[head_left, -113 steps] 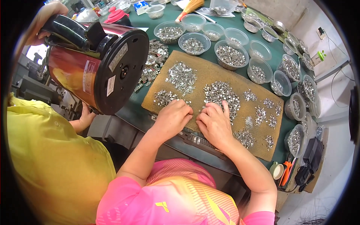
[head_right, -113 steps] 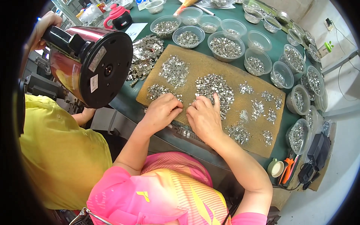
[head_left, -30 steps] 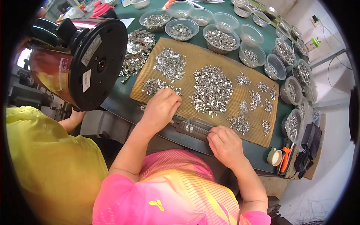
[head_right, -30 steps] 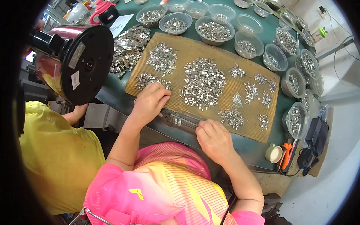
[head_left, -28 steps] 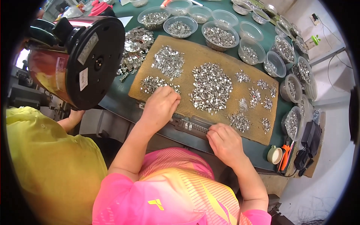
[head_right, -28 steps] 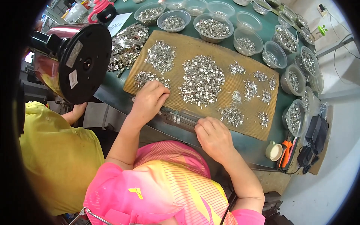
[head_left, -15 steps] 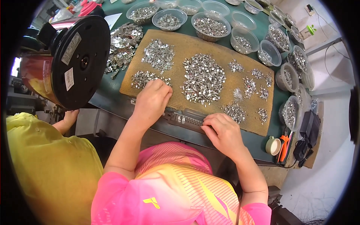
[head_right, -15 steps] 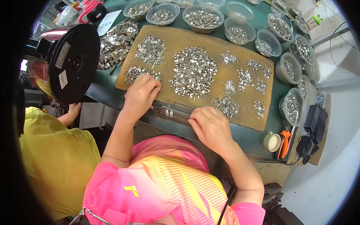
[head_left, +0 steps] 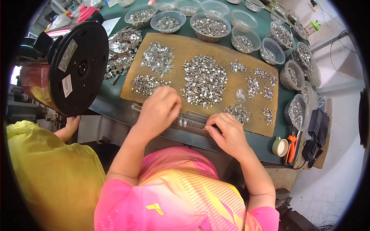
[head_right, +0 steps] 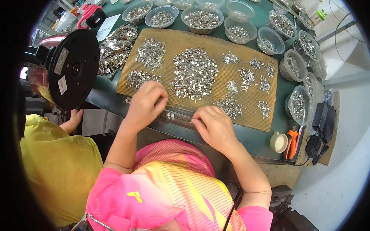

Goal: The person handles small metal components on a mat, caps a thermos bottle and sets it aside, and inserts the metal pieces into a metal fixture by hand.

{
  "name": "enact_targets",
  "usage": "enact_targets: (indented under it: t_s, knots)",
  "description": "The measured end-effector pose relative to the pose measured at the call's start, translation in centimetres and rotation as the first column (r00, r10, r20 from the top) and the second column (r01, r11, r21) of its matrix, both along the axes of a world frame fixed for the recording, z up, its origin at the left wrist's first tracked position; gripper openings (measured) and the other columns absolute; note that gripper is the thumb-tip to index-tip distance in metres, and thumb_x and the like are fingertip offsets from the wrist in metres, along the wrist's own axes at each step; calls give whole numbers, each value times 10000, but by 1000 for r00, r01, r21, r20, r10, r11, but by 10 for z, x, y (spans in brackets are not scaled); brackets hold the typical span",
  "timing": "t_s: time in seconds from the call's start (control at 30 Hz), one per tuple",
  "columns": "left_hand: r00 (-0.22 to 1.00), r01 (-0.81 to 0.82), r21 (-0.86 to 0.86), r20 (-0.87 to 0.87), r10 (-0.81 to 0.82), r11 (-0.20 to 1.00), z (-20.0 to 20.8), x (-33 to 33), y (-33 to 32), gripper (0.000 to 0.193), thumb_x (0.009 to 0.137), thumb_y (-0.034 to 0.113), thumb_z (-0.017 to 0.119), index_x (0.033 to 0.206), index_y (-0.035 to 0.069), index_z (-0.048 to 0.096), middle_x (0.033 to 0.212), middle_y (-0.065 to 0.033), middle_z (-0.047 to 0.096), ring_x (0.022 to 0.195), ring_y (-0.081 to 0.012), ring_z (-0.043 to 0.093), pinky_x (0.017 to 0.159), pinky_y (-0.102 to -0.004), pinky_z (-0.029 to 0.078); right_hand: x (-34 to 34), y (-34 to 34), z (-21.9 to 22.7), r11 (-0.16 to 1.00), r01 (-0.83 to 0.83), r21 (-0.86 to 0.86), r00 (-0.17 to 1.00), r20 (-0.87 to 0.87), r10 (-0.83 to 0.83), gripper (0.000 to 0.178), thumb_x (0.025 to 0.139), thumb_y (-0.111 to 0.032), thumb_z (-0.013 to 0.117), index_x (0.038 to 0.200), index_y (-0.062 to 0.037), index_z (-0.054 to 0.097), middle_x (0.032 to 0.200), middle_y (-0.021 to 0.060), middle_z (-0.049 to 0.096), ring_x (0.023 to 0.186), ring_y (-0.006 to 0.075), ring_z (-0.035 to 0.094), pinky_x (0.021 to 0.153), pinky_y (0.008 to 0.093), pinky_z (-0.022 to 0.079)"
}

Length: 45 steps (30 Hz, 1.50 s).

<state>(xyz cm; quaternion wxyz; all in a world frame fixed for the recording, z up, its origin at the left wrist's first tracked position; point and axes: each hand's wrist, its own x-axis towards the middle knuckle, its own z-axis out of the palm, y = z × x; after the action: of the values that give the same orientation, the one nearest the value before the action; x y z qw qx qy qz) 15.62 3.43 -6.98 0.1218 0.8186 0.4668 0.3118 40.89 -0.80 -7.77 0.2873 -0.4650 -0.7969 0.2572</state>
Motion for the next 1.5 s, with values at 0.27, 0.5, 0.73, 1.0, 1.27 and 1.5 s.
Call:
enact_targets:
  t_s: [0.27, 0.5, 0.73, 1.0, 1.27, 1.5]
  knots:
    - [939, 328, -121, 152, -309, 937, -12, 31, -30, 190, 796, 51, 773, 908, 75, 621, 994, -70, 642, 1004, -313, 621, 865, -425, 498, 1, 3, -1, 997, 8, -76, 998, -64, -13, 110, 885, -125, 752, 924, -54, 677, 954, 70, 718, 902, 284, 679, 817, 385, 522]
    - [956, 283, -85, 101, -274, 955, -16, 37, -32, 195, 803, 62, 778, 927, 85, 629, 991, -52, 637, 1025, -288, 620, 876, -413, 473, 4, 3, -5, 998, 23, -58, 997, -68, -27, 110, 879, -122, 758, 917, -54, 680, 950, 67, 720, 897, 279, 681, 812, 382, 524]
    - [964, 246, -50, 115, -239, 968, -22, 42, -37, 170, 822, 62, 770, 935, 83, 645, 989, -49, 638, 1020, -276, 629, 854, -400, 463, 7, 5, -9, 999, 24, -42, 995, -96, -28, 107, 894, -168, 742, 896, -78, 683, 923, 65, 704, 879, 288, 665, 777, 408, 520]
    - [934, 324, -92, 192, -303, 942, -18, 33, -22, 143, 851, 44, 750, 977, 47, 683, 989, -88, 677, 976, -313, 656, 858, -415, 521, 9, 12, -8, 998, 2, -59, 997, -75, -6, 101, 901, -136, 745, 919, -61, 680, 959, 67, 720, 903, 275, 679, 807, 377, 525]
    - [953, 135, -30, 277, -122, 990, 42, -9, -34, 111, 887, 114, 757, 948, 52, 687, 921, -113, 672, 889, -319, 648, 784, -403, 530, -28, 11, 47, 997, -80, 6, 993, -84, 80, 96, 894, -144, 716, 903, -68, 657, 940, 94, 687, 888, 324, 652, 787, 434, 508]
    - [863, -320, -161, 357, 357, 934, 57, -67, -52, 88, 983, 98, 663, 1049, 42, 647, 660, -31, 557, 593, -83, 507, 581, -280, 454, -26, -28, 78, 997, -62, -45, 997, -45, 60, 73, 897, -106, 703, 931, -48, 676, 876, 125, 694, 841, 342, 682, 755, 423, 530]
